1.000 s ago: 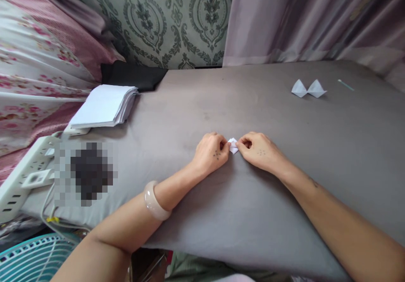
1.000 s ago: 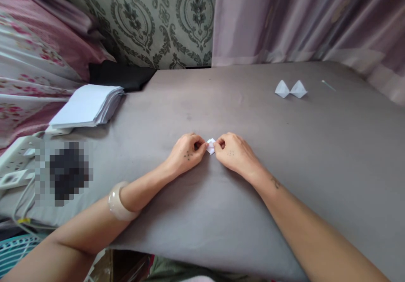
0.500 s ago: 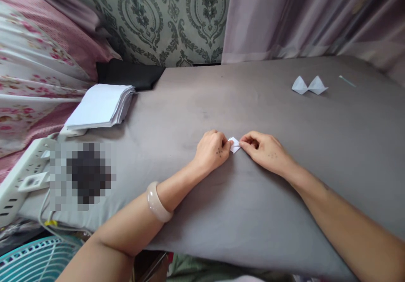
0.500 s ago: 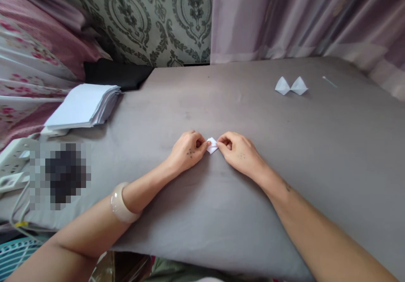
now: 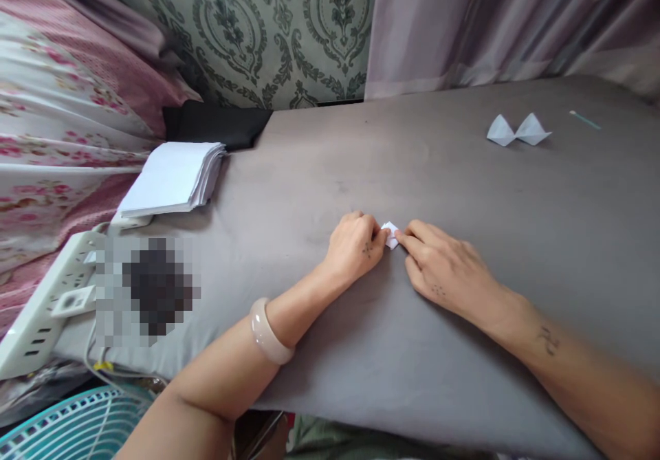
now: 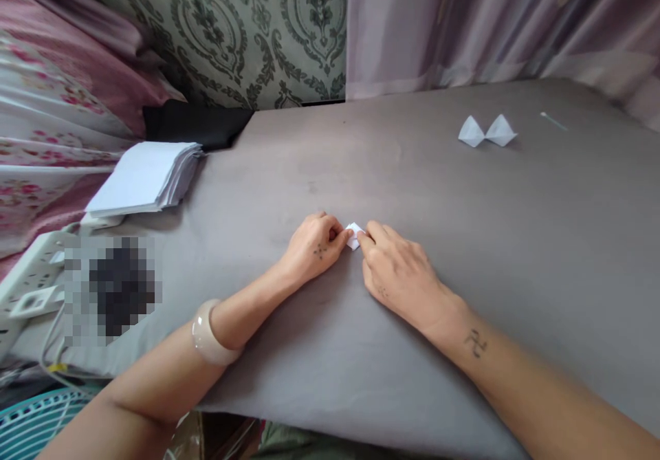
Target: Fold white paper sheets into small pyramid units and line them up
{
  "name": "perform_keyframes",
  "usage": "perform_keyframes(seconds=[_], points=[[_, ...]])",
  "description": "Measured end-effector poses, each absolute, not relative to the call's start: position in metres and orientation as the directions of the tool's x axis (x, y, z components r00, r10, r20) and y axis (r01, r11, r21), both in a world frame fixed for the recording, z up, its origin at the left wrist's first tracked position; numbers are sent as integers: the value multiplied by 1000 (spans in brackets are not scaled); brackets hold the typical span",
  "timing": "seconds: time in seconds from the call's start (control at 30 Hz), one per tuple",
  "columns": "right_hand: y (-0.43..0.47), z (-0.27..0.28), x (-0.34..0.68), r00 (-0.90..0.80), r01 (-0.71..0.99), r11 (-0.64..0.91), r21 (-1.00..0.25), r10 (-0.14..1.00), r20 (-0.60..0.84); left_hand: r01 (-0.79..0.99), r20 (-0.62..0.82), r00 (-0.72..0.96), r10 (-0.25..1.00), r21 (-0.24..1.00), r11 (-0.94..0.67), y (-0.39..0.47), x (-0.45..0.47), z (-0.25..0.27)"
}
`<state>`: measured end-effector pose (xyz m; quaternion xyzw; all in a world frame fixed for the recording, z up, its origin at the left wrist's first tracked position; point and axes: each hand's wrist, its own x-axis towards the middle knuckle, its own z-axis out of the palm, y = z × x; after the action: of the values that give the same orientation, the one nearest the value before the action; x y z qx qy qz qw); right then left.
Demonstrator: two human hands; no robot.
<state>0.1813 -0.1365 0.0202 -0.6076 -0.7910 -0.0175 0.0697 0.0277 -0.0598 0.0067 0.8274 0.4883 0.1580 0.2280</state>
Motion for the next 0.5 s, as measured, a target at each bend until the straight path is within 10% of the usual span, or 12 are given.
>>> perform_keyframes(seconds=[0.23,0.5], points=[[-129,26,188,-246,958,256,-127,965,90,702,-87,352,932,683,-201,-58,21,18],[-128,29,186,-174,959,192,-207,979,104,707,84,434,897,585,-397,-63,24,0]])
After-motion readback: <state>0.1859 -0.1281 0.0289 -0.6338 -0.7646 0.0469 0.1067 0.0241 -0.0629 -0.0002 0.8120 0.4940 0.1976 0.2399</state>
